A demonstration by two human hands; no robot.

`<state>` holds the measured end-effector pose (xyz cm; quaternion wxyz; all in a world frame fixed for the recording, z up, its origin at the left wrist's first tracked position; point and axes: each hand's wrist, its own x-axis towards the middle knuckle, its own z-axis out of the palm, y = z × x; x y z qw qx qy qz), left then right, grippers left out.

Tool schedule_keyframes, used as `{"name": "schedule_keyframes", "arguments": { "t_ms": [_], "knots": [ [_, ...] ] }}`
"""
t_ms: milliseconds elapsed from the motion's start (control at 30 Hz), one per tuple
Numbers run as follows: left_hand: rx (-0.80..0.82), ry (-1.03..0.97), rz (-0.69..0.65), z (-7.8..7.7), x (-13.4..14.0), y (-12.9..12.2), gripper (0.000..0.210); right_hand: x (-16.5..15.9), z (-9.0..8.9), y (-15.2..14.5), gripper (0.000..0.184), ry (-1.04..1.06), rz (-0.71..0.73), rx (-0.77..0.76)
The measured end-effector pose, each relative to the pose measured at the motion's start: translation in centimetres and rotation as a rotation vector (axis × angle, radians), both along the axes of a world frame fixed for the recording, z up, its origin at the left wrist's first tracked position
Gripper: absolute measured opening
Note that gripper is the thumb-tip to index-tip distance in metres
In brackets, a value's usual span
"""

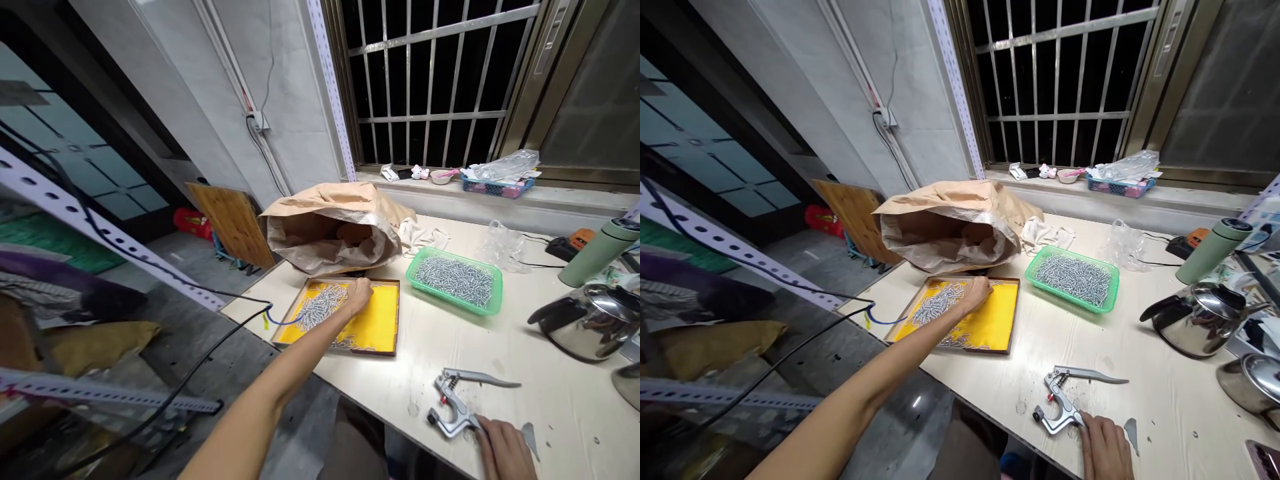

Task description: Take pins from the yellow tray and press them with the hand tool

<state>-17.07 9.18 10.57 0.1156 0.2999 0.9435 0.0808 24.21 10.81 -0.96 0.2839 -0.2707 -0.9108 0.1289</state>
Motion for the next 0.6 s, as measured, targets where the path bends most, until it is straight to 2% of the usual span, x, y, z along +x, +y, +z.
{"name": "schedule_keyframes", "arguments": {
  "t_ms": [100, 200, 333, 433, 533, 600],
  "knots": [
    [0.056, -0.049, 0.035, -0.5, -0.7, 0.0, 0.02, 0.3, 0.6, 0.5, 0.036, -0.044, 0.066, 0.01],
    [0.144, -0.118, 0.069, -1.0, -0.7, -0.7, 0.015, 0.2, 1.3, 0.6, 0.034, -0.048, 0.051, 0.04],
    [0.303, -0.304, 0.072, -1.4, 0.9, -2.7, 0.005, -0.9, 2.3, 0.5, 0.033, -0.041, 0.062, 0.048],
    [0.421, -0.437, 0.066, -1.2, 2.7, -4.7, 0.012, -2.2, 3.2, 1.0, 0.034, -0.095, 0.056, 0.031],
    [0.623, -0.611, 0.116, -0.6, 4.7, -6.3, 0.019, -4.9, 5.2, 1.9, 0.038, -0.123, -0.003, 0.052],
    [0.781, -0.735, 0.166, -0.1, 6.2, -7.0, 0.022, -7.8, 7.3, 2.1, 0.038, -0.058, 0.007, -0.006]
  ]
}}
